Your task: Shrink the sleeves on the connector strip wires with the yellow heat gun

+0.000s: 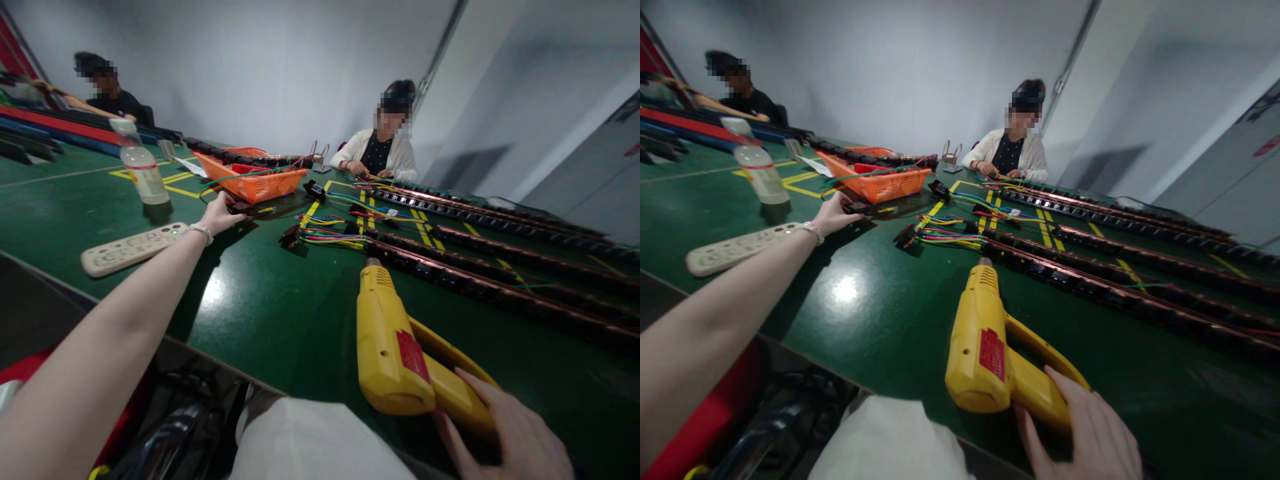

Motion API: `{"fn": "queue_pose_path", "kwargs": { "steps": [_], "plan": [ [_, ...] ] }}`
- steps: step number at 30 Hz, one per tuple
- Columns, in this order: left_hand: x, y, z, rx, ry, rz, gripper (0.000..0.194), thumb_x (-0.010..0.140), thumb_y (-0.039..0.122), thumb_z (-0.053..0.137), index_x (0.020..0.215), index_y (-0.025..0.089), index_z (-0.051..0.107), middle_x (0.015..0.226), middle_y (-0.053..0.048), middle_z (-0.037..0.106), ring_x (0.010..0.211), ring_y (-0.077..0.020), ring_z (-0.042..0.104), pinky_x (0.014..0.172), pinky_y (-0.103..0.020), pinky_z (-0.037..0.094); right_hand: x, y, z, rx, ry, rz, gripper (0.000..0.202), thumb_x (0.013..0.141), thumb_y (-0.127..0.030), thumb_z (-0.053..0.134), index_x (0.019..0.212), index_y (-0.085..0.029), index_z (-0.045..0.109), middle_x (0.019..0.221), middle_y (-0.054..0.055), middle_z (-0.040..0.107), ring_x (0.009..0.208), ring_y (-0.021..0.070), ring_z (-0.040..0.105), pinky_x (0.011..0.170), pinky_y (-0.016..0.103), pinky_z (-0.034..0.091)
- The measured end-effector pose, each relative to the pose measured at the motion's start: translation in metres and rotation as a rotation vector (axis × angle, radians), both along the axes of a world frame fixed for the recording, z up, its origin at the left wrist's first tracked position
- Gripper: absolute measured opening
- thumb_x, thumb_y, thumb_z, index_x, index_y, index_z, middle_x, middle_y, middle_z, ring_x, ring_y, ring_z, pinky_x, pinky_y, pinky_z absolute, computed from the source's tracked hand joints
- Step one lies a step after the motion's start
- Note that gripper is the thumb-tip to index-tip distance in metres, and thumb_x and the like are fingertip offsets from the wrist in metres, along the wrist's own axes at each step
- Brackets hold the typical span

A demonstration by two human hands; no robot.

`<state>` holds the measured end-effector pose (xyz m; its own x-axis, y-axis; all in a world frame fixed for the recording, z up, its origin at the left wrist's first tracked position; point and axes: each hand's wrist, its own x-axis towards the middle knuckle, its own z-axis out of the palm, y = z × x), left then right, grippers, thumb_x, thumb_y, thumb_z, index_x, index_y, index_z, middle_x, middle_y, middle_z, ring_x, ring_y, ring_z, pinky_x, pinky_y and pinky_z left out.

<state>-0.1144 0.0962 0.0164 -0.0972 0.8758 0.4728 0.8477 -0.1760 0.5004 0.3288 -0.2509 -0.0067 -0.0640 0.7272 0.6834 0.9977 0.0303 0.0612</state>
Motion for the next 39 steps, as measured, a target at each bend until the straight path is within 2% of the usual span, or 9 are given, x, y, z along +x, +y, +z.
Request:
{"fn": "queue_pose_path", "kwargs": {
  "steps": [5,7,10,14,17,22,27,34,39],
  "plan": [
    [0.006,-0.043,0.019,0.199,-0.073,-0.11,0.043,0.064,0.028,0.071,0.097,0.015,0.045,0.089,0.001,0.057,0.073,-0.0106,0.056,0.071,-0.025,0.051,0.0,0.001,0.0,0.03,0.04,0.018,0.05,0.084,-0.057,0.04,0.111,-0.016,0.053,0.098,0.01,0.061,0.09,0.0259,0.056,0.081,0.04,0.042],
    [0.02,-0.063,0.025,0.27,-0.116,-0.18,0.045,0.064,0.029,0.071,0.099,0.016,0.045,0.093,0.0,0.058,0.075,-0.0108,0.057,0.072,-0.025,0.052,-0.001,0.001,0.0,0.041,0.053,0.025,0.05,0.084,-0.057,0.041,0.11,-0.016,0.054,0.097,0.009,0.062,0.091,0.0254,0.056,0.081,0.039,0.042],
    [0.056,-0.095,0.03,0.367,-0.164,-0.28,0.044,0.065,0.035,0.071,0.098,0.017,0.047,0.097,-0.001,0.058,0.08,-0.0124,0.058,0.075,-0.027,0.053,0.0,0.001,0.0,0.024,0.065,0.04,0.05,0.083,-0.058,0.043,0.11,-0.016,0.053,0.098,0.008,0.062,0.092,0.0243,0.055,0.082,0.037,0.04],
    [0.119,-0.134,0.023,0.185,-0.195,-0.508,0.041,0.067,0.039,0.069,0.096,0.018,0.048,0.088,-0.002,0.062,0.076,-0.0144,0.061,0.069,-0.027,0.052,0.009,-0.003,-0.001,0.008,0.077,0.065,0.043,0.087,-0.054,0.04,0.106,-0.018,0.055,0.099,0.007,0.062,0.092,0.022,0.055,0.08,0.034,0.04],
    [0.154,-0.151,0.011,0.02,-0.217,-0.635,0.035,0.074,0.044,0.062,0.095,0.019,0.049,0.09,-0.003,0.064,0.076,-0.0152,0.061,0.066,-0.026,0.051,0.021,-0.01,-0.003,0.015,0.103,0.041,0.036,0.091,-0.046,0.035,0.1,-0.02,0.058,0.095,0.005,0.064,0.089,0.0204,0.057,0.076,0.032,0.04],
    [0.175,-0.151,0.001,-0.062,-0.098,-0.639,0.029,0.081,0.048,0.052,0.082,0.019,0.055,0.082,-0.002,0.064,0.074,-0.0164,0.059,0.062,-0.026,0.046,0.037,-0.023,-0.004,0.046,0.161,-0.059,0.045,0.09,-0.053,0.031,0.093,-0.02,0.061,0.089,0.005,0.065,0.086,0.0218,0.058,0.075,0.034,0.039],
    [0.189,-0.147,0.002,-0.067,-0.084,-0.668,0.025,0.087,0.042,0.045,0.09,0.021,0.058,0.086,-0.002,0.066,0.077,-0.0166,0.06,0.069,-0.027,0.046,0.042,-0.027,-0.004,0.054,0.189,-0.103,0.047,0.091,-0.054,0.028,0.09,-0.02,0.061,0.089,0.005,0.065,0.088,0.0221,0.057,0.078,0.034,0.039],
    [0.215,-0.141,0.0,0.025,-0.009,-0.544,0.024,0.09,0.038,0.04,0.091,0.021,0.057,0.089,-0.006,0.066,0.085,-0.0212,0.062,0.074,-0.031,0.046,0.048,-0.023,-0.007,0.156,0.082,-0.031,0.033,0.091,-0.04,0.037,0.088,-0.019,0.062,0.084,0.004,0.066,0.08,0.0182,0.059,0.073,0.03,0.04],
    [0.218,-0.141,-0.003,0.064,0.074,-0.529,0.027,0.092,0.034,0.036,0.112,0.025,0.052,0.103,-0.006,0.065,0.092,-0.0211,0.062,0.078,-0.031,0.047,0.05,-0.023,-0.007,0.16,0.078,0.003,0.031,0.091,-0.039,0.039,0.087,-0.018,0.063,0.084,0.004,0.067,0.078,0.0171,0.06,0.072,0.029,0.04]
  ]
}}
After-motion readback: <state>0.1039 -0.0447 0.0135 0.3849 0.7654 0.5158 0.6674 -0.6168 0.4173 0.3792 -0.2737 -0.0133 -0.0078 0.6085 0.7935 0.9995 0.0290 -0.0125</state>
